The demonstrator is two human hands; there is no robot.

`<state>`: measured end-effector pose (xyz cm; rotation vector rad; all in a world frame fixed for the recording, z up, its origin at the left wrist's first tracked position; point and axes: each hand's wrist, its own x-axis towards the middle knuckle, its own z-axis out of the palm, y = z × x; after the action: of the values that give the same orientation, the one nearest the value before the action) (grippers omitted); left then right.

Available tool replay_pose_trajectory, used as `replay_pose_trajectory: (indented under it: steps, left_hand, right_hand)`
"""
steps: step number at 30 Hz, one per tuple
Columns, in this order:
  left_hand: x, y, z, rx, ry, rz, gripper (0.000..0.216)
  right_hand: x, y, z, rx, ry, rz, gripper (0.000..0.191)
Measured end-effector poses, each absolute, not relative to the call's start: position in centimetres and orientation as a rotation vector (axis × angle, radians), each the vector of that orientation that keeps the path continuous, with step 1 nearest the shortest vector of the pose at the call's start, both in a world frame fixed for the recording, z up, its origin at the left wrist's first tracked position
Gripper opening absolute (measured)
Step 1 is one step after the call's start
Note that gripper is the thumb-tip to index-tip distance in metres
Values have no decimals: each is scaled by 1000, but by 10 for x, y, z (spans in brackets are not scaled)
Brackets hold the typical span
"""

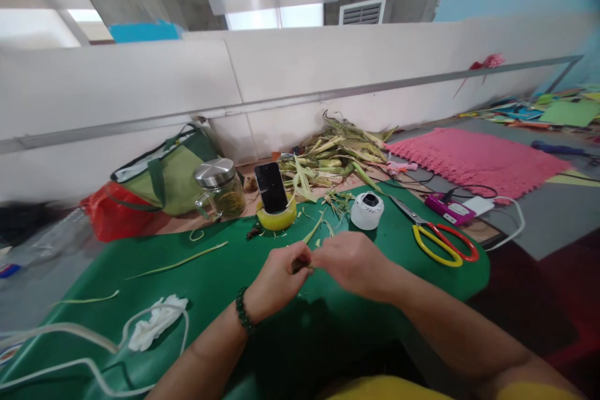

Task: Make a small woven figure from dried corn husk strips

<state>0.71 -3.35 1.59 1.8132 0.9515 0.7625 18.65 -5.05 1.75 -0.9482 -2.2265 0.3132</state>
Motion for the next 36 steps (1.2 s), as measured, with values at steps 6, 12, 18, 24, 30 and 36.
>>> replay_pose_trajectory:
  steps: [6, 12, 18, 24, 30, 36]
  left_hand:
    - [-1, -25, 21, 1454, 809, 838, 23]
    - [-2, -19, 18, 1491, 996, 954, 25]
    - [0, -18, 19, 1453, 894, 812, 23]
    - [5, -25, 21, 1326, 914, 813, 26]
    - [7, -29, 18, 1244, 946, 851, 31]
    - [10, -26, 13, 1439, 1028, 1052, 22]
  right_hand:
    - [185, -26, -6, -1033, -1847, 951, 29]
    - [172, -63, -25, -1008, -1926, 614, 22]
    - [183, -56, -28, -1065, -2001, 563, 23]
    - [190, -49, -32, -1014, -1904, 784, 25]
    - [190, -54, -34, -1033, -1881, 760, 29]
    - [186, -66, -23, -1087, -2016, 366, 25]
